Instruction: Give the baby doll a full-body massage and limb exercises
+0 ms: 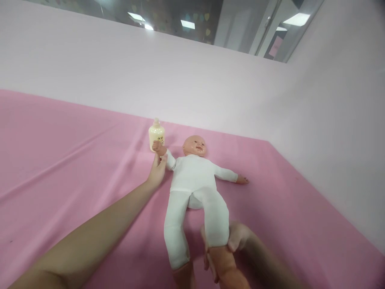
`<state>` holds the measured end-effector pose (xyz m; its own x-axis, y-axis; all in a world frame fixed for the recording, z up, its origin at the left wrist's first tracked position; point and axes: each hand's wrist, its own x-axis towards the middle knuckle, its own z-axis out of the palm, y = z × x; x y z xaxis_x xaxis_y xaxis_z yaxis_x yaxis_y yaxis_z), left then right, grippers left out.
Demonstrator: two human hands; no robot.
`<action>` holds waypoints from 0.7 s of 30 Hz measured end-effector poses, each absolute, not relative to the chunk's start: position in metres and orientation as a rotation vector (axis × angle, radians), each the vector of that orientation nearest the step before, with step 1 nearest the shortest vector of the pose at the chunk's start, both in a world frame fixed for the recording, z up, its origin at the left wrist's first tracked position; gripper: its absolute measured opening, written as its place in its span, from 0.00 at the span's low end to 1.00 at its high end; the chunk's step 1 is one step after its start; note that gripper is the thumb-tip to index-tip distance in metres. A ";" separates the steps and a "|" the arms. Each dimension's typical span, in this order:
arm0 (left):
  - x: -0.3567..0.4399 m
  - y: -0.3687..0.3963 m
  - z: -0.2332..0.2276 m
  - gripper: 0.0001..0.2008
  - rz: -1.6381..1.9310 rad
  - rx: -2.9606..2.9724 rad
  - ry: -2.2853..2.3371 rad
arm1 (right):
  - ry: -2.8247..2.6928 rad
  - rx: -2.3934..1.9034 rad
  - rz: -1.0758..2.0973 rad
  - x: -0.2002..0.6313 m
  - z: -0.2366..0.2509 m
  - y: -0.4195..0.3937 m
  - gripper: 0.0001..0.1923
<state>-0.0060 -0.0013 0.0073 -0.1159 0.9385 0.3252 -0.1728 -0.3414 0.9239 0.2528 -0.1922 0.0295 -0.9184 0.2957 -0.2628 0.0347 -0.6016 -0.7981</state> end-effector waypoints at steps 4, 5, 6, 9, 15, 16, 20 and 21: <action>-0.011 0.010 0.001 0.23 1.673 0.961 0.932 | -1.673 -0.643 2.538 0.246 0.042 -0.186 0.27; -0.011 0.012 0.000 0.23 1.682 0.923 0.917 | -1.737 -0.662 2.510 0.244 0.044 -0.184 0.27; -0.012 0.014 -0.001 0.24 1.688 0.905 0.898 | -1.761 -0.668 2.505 0.244 0.045 -0.183 0.28; -0.012 0.014 -0.002 0.25 1.687 0.951 0.870 | -1.743 -0.648 2.535 0.245 0.043 -0.181 0.27; -0.011 0.010 0.002 0.23 1.694 1.027 0.912 | -1.783 -0.539 2.537 0.246 0.039 -0.177 0.29; -0.011 0.010 0.003 0.23 1.695 1.049 0.911 | -1.777 -0.528 2.538 0.247 0.038 -0.177 0.29; -0.007 0.002 0.009 0.24 1.682 1.188 0.930 | -1.630 -0.498 2.612 0.256 0.029 -0.181 0.29; -0.005 -0.002 0.010 0.24 1.663 1.240 0.943 | -1.595 -0.550 2.588 0.259 0.026 -0.183 0.29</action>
<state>-0.0048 -0.0019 0.0103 -0.1615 0.9260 0.3413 -0.1830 -0.3679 0.9117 0.2590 -0.1834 0.0264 -0.9353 0.2272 -0.2711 0.1400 -0.4660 -0.8736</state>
